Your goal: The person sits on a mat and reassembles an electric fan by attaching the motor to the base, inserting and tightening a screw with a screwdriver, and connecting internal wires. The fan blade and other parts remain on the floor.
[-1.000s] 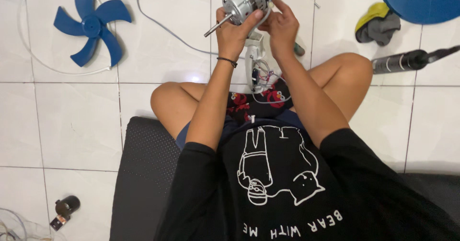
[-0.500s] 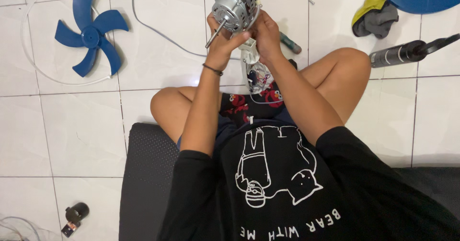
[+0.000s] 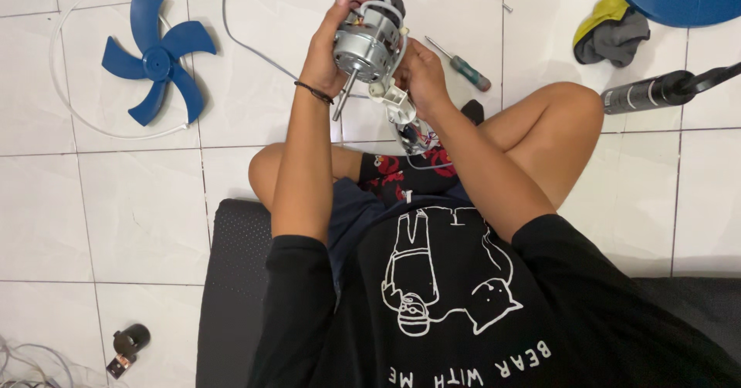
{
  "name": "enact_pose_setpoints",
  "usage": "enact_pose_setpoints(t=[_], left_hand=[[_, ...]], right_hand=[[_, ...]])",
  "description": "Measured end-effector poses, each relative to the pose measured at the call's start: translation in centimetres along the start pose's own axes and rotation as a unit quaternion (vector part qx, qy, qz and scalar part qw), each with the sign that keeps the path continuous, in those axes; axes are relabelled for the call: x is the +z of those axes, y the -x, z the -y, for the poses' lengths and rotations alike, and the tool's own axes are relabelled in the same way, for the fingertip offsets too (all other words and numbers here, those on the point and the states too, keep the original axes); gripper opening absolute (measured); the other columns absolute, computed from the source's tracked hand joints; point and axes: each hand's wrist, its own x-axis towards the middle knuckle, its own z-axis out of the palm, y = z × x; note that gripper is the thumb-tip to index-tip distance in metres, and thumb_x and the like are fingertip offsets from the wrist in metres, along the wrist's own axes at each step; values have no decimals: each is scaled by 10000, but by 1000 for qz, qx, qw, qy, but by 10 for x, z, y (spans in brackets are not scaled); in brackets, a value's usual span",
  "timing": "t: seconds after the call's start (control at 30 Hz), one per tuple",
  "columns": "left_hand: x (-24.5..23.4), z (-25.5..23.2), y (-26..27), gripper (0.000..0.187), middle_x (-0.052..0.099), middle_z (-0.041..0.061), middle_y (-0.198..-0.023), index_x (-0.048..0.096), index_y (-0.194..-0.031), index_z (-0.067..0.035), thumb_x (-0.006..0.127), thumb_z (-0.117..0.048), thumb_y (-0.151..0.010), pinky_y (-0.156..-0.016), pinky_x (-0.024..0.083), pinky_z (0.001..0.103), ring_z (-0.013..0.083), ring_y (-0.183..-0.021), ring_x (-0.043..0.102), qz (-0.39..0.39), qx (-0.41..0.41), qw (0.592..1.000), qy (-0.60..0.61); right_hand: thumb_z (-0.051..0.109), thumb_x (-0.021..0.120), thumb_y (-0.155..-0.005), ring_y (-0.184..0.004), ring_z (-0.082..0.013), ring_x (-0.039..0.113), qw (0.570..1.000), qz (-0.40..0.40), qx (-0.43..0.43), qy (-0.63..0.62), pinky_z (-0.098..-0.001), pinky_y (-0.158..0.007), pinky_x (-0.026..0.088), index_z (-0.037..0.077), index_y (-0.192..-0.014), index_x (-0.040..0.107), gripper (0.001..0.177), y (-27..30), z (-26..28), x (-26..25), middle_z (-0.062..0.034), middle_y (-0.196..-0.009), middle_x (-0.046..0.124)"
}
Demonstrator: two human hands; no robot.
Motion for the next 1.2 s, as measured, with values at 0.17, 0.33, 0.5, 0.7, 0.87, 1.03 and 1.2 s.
enact_pose_setpoints(t=[0.17, 0.33, 0.5, 0.7, 0.87, 1.03, 1.2], left_hand=[[17, -3, 13, 612, 644, 117, -1178, 616, -1340, 23, 685, -458, -969, -934, 559, 338, 205, -1070, 663, 3, 27, 998, -50], [25, 3, 22, 598, 654, 99, -1164, 552, -1341, 18, 767, -341, -914, -889, 541, 309, 179, -1037, 653, -47, 40, 996, -65], [30, 7, 29, 514, 671, 101, -1098, 565, -1245, 29, 755, -319, -919, -840, 559, 296, 167, -977, 670, -116, 55, 988, -80], [27, -2, 40, 423, 667, 115, -1071, 592, -1213, 26, 694, -320, -993, -813, 562, 326, 187, -921, 665, -62, 45, 997, -12], [22, -12, 49, 518, 679, 127, -1158, 574, -1339, 36, 633, -348, -995, -886, 567, 330, 198, -1011, 675, -3, 16, 999, -32], [6, -20, 43, 678, 648, 154, -1273, 518, -1446, 75, 670, -374, -962, -1007, 539, 323, 225, -1149, 652, 35, -2, 997, -69], [-10, -23, 37, 784, 595, 180, -1394, 433, -1530, 25, 674, -397, -915, -1084, 516, 339, 271, -1264, 617, 109, 22, 988, -109]], right_hand=[[253, 586, -1088, -543, -51, 526, 1000, -2, 3, 30, -219, -491, 407, 25, -1158, 692, 260, 8, 5, 1, 11, -756, 655], [150, 585, -1078, -567, -38, 524, 996, 26, -60, 64, -212, -506, 413, 31, -1238, 653, 210, 14, 12, 8, 20, -817, 668], [91, 586, -1056, -555, -25, 499, 992, 19, -78, 94, -203, -483, 390, 36, -1382, 602, 331, 18, 24, 21, 11, -818, 658], [76, 517, -1045, -535, -47, 526, 995, 1, -25, 96, -226, -444, 417, 32, -1386, 599, 353, 10, 16, 21, -9, -884, 708], [14, 539, -1099, -638, -115, 580, 989, 56, -81, 108, -285, -536, 485, -59, -1294, 695, 260, -9, -9, 17, -83, -889, 679], [19, 475, -1088, -909, -182, 730, 994, 83, -16, -67, -341, -776, 649, -32, -1332, 592, 275, 1, -3, 15, -120, -1127, 694], [52, 452, -1050, -958, -187, 724, 993, 86, -27, -82, -390, -766, 644, 71, -1382, 530, 341, 26, 11, 23, -103, -1195, 677]])
